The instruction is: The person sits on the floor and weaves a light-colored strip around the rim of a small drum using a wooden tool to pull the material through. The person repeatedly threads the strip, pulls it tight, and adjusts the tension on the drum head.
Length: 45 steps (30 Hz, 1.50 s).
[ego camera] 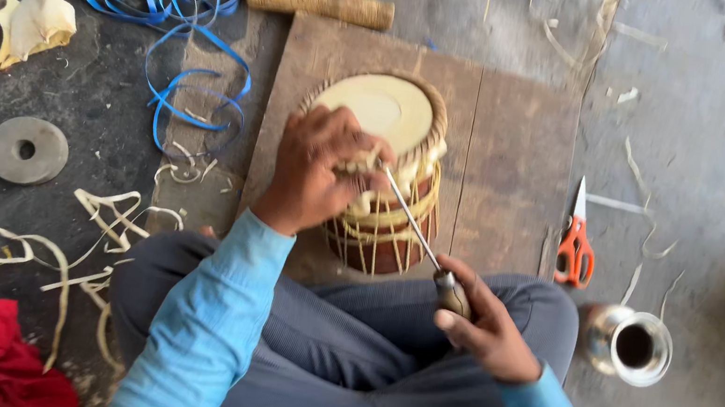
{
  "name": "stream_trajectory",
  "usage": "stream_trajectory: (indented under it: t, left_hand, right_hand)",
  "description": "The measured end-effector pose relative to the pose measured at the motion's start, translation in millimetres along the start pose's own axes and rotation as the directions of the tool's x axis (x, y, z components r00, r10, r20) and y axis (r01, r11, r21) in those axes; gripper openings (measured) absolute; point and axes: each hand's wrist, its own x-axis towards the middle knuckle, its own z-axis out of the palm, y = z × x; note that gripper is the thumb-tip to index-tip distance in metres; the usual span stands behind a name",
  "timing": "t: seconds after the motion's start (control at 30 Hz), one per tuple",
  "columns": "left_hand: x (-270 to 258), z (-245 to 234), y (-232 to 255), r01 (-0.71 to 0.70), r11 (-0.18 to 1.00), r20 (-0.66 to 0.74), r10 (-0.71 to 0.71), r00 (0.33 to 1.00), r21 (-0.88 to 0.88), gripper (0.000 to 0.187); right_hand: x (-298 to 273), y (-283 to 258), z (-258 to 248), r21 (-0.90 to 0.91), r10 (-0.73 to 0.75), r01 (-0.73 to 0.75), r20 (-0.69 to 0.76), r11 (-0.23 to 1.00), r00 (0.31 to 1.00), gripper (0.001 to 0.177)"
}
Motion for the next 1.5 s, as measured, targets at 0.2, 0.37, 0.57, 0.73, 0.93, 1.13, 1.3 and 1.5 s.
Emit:
stream_trajectory:
  t: [0.2,0.37,0.57,0.73,0.93,1.13,1.3,1.5]
  left_hand:
    - [10.0,2.4,2.1,-0.031,0.999,-0.032,0.031,0.999,-0.026,0.028]
    - [-3.9,3.1,16.8,-0.064,0.998,-0.058,0.065,0.996,0.021,0.024]
    - [-31.3,8.8,44.9,-0.246,0.963,-0.104,0.257,0.961,0.108,0.029]
    - [-36.4,26.1,65.9,-0.382,0.909,-0.009,0.389,0.921,0.168,0.033]
    - [-41.9,33.3,84.7,-0.309,0.947,-0.029,0.312,0.949,0.085,0.032]
    - [-49.8,30.6,92.7,-0.200,0.979,-0.045,0.197,0.979,-0.049,0.020]
    - [-49.6,25.3,94.4,-0.110,0.979,-0.023,0.108,0.994,-0.169,0.011]
    - [-44.8,27.1,97.1,-0.162,0.978,-0.060,0.155,0.986,-0.135,0.017]
  right_hand:
    - [26.1,45.5,51.2,-0.158,0.082,-0.100,-0.120,0.982,0.989,0.070]
    - [23.5,61.4,73.0,-0.695,-0.333,0.123,-0.176,0.709,0.926,0.070]
    - [9.9,1.7,60.9,-0.801,-0.483,0.215,-0.104,0.559,0.870,0.043]
    - [26.6,-36.1,35.2,-0.089,0.082,-0.143,-0.488,0.986,0.869,0.020]
    - [29.4,-39.2,24.6,-0.060,0.025,-0.054,-0.402,0.997,0.915,0.016]
    - [16.5,-40.0,28.7,-0.262,-0.043,-0.089,-0.460,0.961,0.887,0.014]
    - [13.5,-41.3,34.4,-0.406,-0.170,-0.053,-0.494,0.912,0.853,0.015]
    - [10.9,-47.4,38.1,-0.262,-0.058,-0.092,-0.512,0.961,0.857,0.020]
